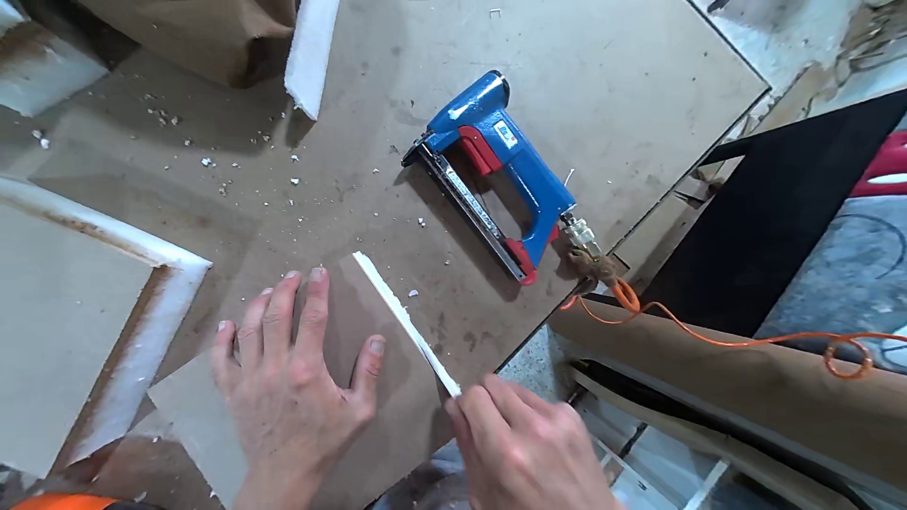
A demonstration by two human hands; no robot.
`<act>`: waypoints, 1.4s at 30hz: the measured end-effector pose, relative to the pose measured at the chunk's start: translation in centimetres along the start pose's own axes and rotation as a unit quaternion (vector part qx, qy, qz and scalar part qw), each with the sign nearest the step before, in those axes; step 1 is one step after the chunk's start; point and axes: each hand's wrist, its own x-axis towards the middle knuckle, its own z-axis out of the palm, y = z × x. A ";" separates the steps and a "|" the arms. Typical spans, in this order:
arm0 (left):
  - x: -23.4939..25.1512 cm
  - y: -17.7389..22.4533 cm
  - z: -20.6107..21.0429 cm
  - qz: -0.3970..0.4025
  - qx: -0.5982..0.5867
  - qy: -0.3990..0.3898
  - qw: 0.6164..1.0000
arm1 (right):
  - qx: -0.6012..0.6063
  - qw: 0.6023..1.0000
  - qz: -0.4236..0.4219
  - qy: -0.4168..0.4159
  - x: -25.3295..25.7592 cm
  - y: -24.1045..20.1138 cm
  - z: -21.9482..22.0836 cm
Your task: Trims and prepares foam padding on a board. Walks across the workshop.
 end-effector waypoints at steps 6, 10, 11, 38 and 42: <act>0.0 0.1 0.1 -0.002 0.007 -0.001 1.000 | -0.011 1.000 -0.007 -0.007 -0.1 0.1 0.0; 0.0 0.0 0.2 0.000 0.008 0.006 1.000 | -0.005 1.000 -0.013 -0.019 0.0 0.0 -0.3; 0.0 0.0 0.2 0.002 0.007 0.006 1.000 | -0.009 1.000 -0.014 -0.012 0.3 0.2 0.3; 0.2 -0.2 0.2 0.013 0.013 0.004 1.000 | -0.004 1.000 -0.001 -0.020 -2.3 0.5 -0.4; 0.3 -0.1 0.0 0.010 0.015 0.006 1.000 | 0.000 1.000 -0.002 0.008 -4.0 0.2 -2.0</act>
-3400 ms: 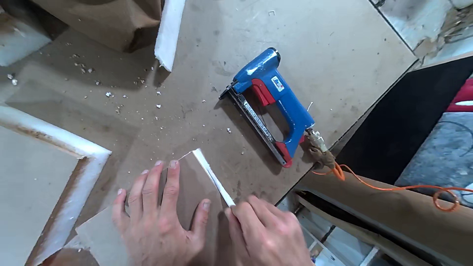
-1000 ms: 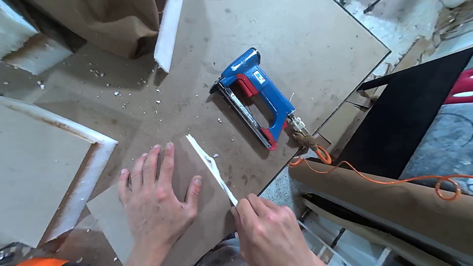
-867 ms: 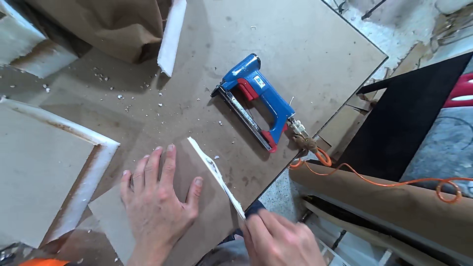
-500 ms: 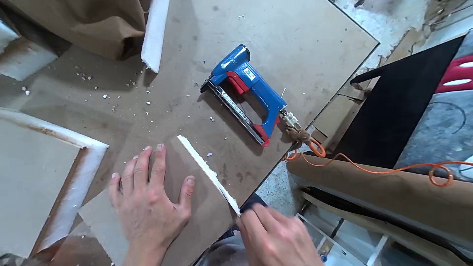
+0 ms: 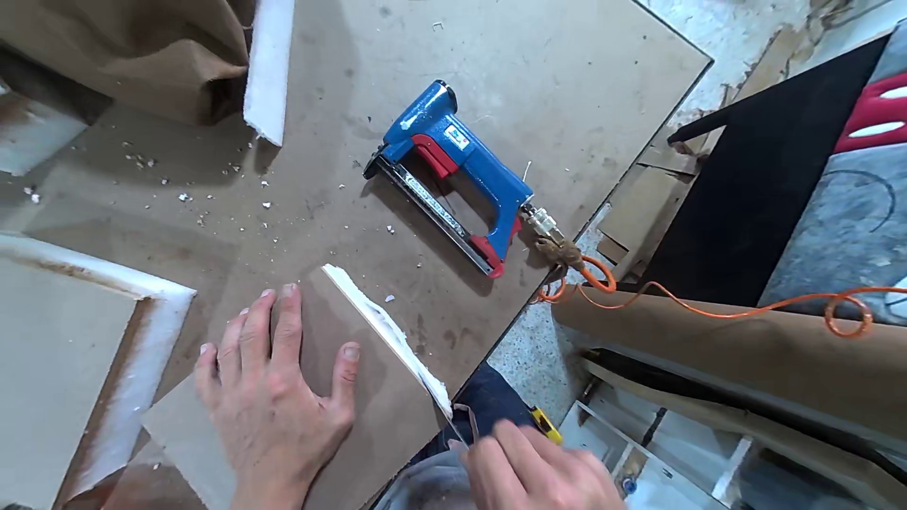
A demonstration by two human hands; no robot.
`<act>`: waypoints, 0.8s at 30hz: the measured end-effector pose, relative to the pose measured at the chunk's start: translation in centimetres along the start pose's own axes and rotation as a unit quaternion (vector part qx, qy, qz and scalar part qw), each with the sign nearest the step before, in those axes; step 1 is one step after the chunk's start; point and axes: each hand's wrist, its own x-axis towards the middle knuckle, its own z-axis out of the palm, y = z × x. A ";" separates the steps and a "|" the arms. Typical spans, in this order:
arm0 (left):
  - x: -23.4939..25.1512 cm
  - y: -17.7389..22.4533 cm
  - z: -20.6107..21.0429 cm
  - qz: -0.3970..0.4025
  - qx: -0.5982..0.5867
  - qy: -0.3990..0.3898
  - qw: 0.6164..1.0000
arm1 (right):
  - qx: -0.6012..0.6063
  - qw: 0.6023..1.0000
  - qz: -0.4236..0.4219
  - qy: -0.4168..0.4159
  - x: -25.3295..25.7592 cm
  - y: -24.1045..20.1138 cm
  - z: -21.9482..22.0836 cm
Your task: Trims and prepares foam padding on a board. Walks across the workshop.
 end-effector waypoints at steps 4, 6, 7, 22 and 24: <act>-0.2 0.1 0.0 -0.001 -0.005 -0.002 1.000 | -0.007 1.000 -0.003 -0.018 1.1 0.8 2.2; -0.2 0.0 0.0 -0.002 -0.003 -0.004 1.000 | -0.006 1.000 -0.002 -0.007 -0.2 0.4 0.8; -0.1 0.0 0.0 -0.002 -0.002 -0.004 1.000 | -0.008 1.000 -0.004 0.000 -0.6 0.2 0.4; -0.4 0.1 0.0 0.003 0.002 -0.013 1.000 | -0.019 0.999 -0.007 -0.033 -1.1 0.6 1.8; -0.2 0.1 0.0 0.004 0.004 -0.010 1.000 | -0.023 0.999 -0.011 -0.024 -1.1 1.0 2.4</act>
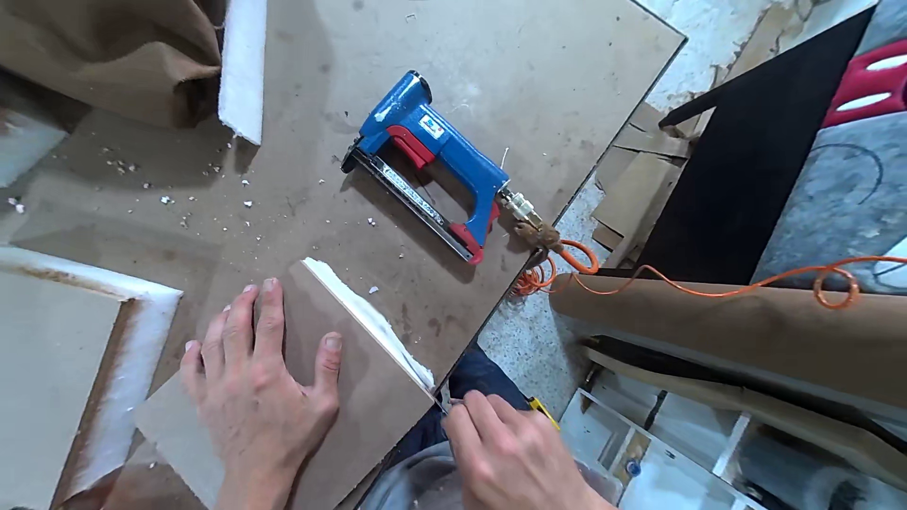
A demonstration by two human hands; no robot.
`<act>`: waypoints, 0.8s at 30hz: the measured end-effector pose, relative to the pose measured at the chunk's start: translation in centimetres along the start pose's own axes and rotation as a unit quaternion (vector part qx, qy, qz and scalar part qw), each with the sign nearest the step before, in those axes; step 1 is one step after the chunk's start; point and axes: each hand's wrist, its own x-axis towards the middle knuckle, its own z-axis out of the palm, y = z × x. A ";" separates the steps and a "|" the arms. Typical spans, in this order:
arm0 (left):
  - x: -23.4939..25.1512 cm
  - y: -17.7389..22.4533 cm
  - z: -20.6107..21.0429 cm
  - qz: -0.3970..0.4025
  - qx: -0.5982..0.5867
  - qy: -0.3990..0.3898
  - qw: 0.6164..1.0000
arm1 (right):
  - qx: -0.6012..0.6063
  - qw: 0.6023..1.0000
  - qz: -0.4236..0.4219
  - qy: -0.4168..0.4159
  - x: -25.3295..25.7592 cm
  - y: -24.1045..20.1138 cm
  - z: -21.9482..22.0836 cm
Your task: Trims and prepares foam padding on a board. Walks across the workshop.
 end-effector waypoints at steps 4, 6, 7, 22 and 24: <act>0.0 0.0 0.0 0.002 0.003 -0.002 1.000 | -0.002 1.000 0.002 -0.006 -0.6 -0.3 0.0; 0.0 0.1 0.0 0.002 0.002 -0.002 1.000 | -0.002 1.000 0.003 -0.004 -0.7 -0.2 1.0; 0.1 0.1 -0.1 0.001 0.003 -0.001 1.000 | 0.002 1.000 0.011 0.002 -1.3 -0.3 0.6; 2.8 1.9 -2.3 0.117 -0.065 0.007 0.991 | -0.021 0.990 0.035 0.132 -4.0 1.1 0.9; 5.5 3.6 -2.0 0.246 -0.094 -0.096 0.960 | 0.001 0.993 0.063 0.095 -3.2 0.9 0.3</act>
